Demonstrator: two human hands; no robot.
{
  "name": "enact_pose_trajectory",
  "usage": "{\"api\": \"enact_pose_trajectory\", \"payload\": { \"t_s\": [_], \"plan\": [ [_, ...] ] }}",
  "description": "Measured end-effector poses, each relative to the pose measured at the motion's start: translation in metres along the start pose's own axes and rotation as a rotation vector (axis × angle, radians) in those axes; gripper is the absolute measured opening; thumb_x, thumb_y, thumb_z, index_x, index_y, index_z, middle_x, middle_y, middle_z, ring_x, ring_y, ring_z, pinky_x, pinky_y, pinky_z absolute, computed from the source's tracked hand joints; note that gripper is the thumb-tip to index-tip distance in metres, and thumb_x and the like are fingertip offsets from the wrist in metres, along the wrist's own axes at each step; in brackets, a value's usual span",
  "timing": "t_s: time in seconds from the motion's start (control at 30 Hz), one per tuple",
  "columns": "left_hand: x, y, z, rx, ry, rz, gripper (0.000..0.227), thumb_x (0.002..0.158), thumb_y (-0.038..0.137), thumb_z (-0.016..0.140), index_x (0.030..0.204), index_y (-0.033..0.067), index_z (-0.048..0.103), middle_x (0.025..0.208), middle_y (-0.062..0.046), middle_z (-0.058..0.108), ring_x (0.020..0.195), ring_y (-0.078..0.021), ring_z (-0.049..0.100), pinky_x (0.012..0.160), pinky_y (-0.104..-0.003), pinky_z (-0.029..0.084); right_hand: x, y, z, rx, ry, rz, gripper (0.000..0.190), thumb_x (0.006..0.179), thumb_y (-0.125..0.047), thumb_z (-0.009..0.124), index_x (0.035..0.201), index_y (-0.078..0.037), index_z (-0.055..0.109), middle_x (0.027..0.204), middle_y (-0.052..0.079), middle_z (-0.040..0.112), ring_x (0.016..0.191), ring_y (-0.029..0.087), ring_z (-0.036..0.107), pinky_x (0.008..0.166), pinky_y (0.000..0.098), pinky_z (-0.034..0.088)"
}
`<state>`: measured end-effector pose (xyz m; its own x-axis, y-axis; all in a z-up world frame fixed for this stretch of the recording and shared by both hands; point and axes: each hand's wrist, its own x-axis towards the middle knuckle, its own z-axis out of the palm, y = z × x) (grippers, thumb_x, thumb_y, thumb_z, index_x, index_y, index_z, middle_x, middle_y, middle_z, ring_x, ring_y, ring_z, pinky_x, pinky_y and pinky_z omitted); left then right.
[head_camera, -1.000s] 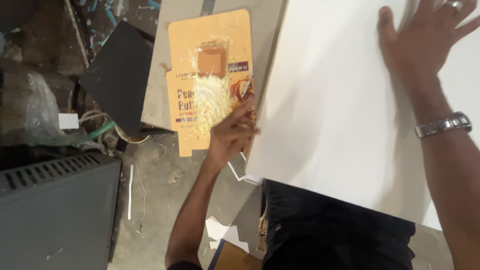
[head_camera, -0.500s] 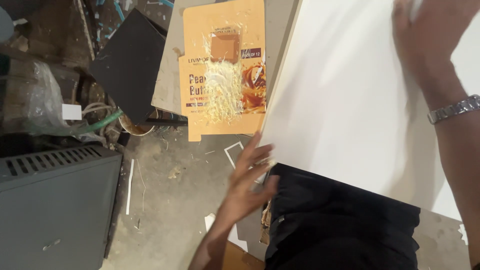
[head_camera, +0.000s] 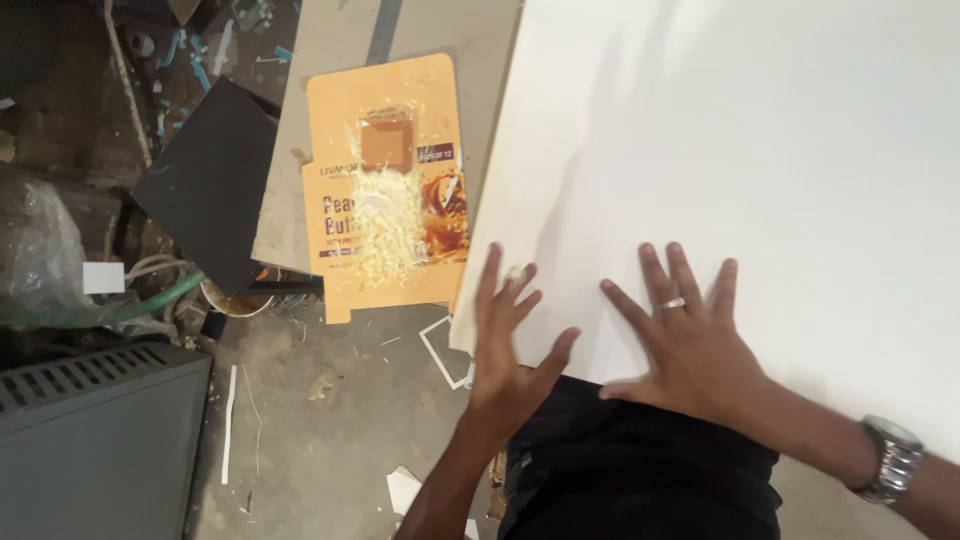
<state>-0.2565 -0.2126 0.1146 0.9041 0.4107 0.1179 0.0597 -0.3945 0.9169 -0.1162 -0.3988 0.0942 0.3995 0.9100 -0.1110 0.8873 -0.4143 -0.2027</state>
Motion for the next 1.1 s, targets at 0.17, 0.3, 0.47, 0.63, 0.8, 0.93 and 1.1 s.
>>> {"api": "enact_pose_trajectory", "payload": {
  "t_s": [0.17, 0.3, 0.47, 0.63, 0.8, 0.93, 1.1],
  "plan": [
    [-0.012, 0.016, -0.015, -0.292, 0.171, 0.01, 0.083, 0.096, 0.004, 0.074, 0.161, 0.0088, 0.024, 0.172, -0.027, 0.016, 0.147, -0.0416, 0.052, 0.11, -0.052, 0.058, 0.003, -0.007, -0.015, -0.062, -0.103, -0.01, 0.119, 0.069, -0.093, 0.037, 0.159, -0.016, 0.028, 0.16, 0.038, 0.015, 0.145, 0.058, 0.011, 0.094, 0.0889, 0.018],
    [-0.022, 0.024, -0.044, -0.723, 0.396, 0.15, 0.084, 0.099, 0.016, 0.071, 0.165, 0.012, 0.018, 0.165, -0.03, 0.031, 0.13, -0.0459, 0.062, 0.093, -0.06, 0.067, 0.0, -0.002, -0.021, -0.089, -0.368, 0.012, 0.106, 0.076, -0.079, 0.047, 0.159, -0.017, 0.022, 0.162, 0.033, 0.016, 0.149, 0.054, 0.015, 0.103, 0.0788, 0.025],
    [-0.026, 0.044, -0.085, -0.429, 0.827, 0.289, 0.075, 0.111, 0.038, 0.059, 0.168, 0.0169, 0.015, 0.157, -0.025, 0.046, 0.117, -0.0328, 0.071, 0.075, -0.043, 0.069, -0.008, -0.01, -0.028, -0.264, -0.46, -0.007, 0.101, 0.086, -0.065, 0.054, 0.159, -0.007, 0.017, 0.164, 0.032, 0.021, 0.15, 0.054, 0.02, 0.105, 0.073, 0.033],
    [-0.026, 0.022, -0.106, -0.498, 1.101, 0.237, 0.071, 0.113, 0.03, 0.054, 0.167, 0.0175, 0.01, 0.155, -0.023, 0.044, 0.116, -0.0296, 0.067, 0.081, -0.039, 0.066, -0.02, 0.054, -0.012, -0.172, -0.138, 0.042, 0.094, 0.083, -0.05, 0.06, 0.157, -0.005, 0.024, 0.155, 0.028, 0.037, 0.143, 0.05, 0.036, 0.102, 0.067, 0.042],
    [-0.021, -0.008, -0.092, -0.671, 1.033, 0.138, 0.069, 0.113, 0.032, 0.053, 0.168, 0.0129, 0.017, 0.154, -0.025, 0.05, 0.118, -0.0307, 0.067, 0.089, -0.042, 0.065, -0.005, 0.147, -0.008, 0.082, 0.027, 0.306, 0.074, 0.096, -0.049, 0.057, 0.145, 0.003, 0.037, 0.14, 0.031, 0.048, 0.134, 0.049, 0.045, 0.103, 0.0611, 0.044],
    [-0.021, -0.01, -0.056, -0.712, 1.009, -0.006, 0.072, 0.111, 0.035, 0.052, 0.169, 0.0141, 0.016, 0.159, -0.024, 0.043, 0.125, -0.034, 0.064, 0.094, -0.045, 0.061, 0.042, 0.244, -0.027, 0.286, 0.147, 0.483, 0.063, 0.106, -0.048, 0.054, 0.135, 0.008, 0.048, 0.128, 0.033, 0.056, 0.127, 0.047, 0.053, 0.103, 0.0562, 0.046],
    [-0.013, -0.012, -0.019, -0.642, 0.818, -0.167, 0.074, 0.101, 0.024, 0.055, 0.162, 0.0128, 0.014, 0.159, -0.027, 0.037, 0.123, -0.0384, 0.061, 0.089, -0.051, 0.062, 0.137, 0.304, -0.06, 0.548, 0.271, 0.672, 0.062, 0.119, -0.047, 0.051, 0.123, 0.014, 0.063, 0.114, 0.034, 0.068, 0.118, 0.045, 0.063, 0.104, 0.05, 0.047]
  ]
}}
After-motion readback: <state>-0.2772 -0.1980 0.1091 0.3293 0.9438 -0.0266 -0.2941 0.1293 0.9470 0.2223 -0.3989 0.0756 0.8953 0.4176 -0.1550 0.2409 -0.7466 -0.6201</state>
